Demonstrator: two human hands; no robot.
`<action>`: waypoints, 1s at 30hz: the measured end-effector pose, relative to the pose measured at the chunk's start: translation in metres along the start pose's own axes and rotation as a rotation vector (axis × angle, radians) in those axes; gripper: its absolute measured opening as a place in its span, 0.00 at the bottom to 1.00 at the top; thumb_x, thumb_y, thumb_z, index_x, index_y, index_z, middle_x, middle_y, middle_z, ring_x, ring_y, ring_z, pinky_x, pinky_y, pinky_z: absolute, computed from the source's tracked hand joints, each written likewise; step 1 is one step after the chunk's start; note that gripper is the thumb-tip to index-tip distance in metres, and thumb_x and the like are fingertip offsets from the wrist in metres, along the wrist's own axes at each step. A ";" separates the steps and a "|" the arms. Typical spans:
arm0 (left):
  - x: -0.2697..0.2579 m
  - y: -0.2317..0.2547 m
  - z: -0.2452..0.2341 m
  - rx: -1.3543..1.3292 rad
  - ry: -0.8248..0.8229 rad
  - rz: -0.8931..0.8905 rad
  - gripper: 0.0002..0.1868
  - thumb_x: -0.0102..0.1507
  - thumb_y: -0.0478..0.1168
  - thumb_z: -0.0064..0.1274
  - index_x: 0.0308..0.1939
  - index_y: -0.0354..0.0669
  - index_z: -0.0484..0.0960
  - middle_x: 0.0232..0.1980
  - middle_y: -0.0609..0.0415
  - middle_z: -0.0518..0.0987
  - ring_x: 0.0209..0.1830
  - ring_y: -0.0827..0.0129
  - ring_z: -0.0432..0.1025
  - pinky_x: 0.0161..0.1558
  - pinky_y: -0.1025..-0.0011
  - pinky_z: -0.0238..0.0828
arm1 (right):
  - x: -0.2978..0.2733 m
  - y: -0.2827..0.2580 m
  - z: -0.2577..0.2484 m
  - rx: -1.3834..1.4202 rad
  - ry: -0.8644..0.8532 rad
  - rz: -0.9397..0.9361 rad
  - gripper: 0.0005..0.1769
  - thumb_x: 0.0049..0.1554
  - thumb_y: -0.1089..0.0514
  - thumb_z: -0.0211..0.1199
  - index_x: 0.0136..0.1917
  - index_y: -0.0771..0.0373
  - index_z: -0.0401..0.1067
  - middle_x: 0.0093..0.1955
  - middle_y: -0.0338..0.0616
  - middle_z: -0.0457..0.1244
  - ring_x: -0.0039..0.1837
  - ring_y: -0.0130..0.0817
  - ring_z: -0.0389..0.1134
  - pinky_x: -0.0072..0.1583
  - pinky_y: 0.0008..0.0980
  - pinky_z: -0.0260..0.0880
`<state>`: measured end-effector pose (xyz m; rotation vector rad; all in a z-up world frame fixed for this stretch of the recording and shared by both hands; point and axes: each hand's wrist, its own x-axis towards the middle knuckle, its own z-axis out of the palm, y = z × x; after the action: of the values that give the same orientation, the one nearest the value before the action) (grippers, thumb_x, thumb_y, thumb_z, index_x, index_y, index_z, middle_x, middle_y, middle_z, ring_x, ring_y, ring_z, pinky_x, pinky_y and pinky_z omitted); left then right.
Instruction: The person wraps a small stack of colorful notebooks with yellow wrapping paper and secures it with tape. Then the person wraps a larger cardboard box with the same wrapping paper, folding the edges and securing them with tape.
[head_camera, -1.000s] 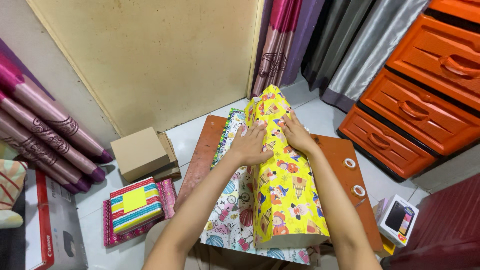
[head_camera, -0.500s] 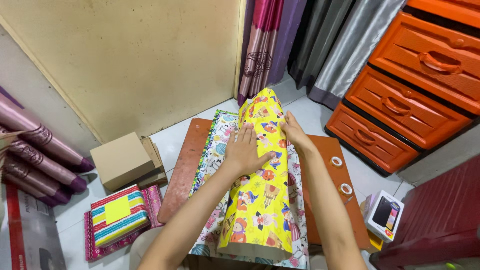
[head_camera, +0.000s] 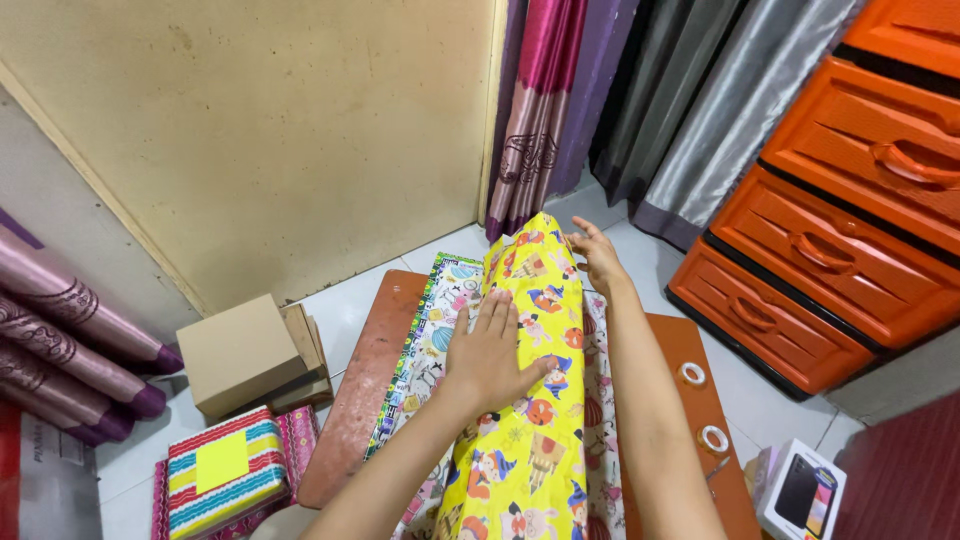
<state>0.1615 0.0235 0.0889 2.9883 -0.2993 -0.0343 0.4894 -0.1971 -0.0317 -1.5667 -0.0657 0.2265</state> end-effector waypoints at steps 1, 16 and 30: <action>0.000 0.001 -0.001 -0.013 0.000 0.001 0.58 0.63 0.77 0.26 0.78 0.31 0.44 0.83 0.44 0.40 0.84 0.59 0.30 0.76 0.48 0.26 | 0.004 0.004 -0.001 0.088 -0.050 -0.036 0.27 0.64 0.55 0.55 0.76 0.53 0.61 0.55 0.34 0.69 0.57 0.29 0.65 0.60 0.46 0.59; -0.002 0.001 -0.004 -0.005 -0.010 0.009 0.57 0.63 0.76 0.26 0.77 0.29 0.45 0.83 0.42 0.41 0.84 0.57 0.31 0.75 0.46 0.22 | -0.002 -0.019 -0.013 -0.091 0.040 -0.144 0.23 0.55 0.70 0.61 0.62 0.58 0.62 0.45 0.42 0.67 0.48 0.30 0.67 0.50 0.31 0.64; -0.002 0.002 -0.003 -0.040 0.005 0.002 0.57 0.62 0.76 0.29 0.76 0.28 0.47 0.83 0.41 0.43 0.84 0.57 0.33 0.75 0.45 0.26 | 0.005 -0.127 0.106 -1.261 0.011 -0.179 0.25 0.61 0.38 0.60 0.63 0.54 0.71 0.59 0.47 0.69 0.67 0.48 0.66 0.71 0.76 0.36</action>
<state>0.1596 0.0222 0.0922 2.9483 -0.2976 -0.0326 0.4878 -0.0908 0.0949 -2.7945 -0.3969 0.0064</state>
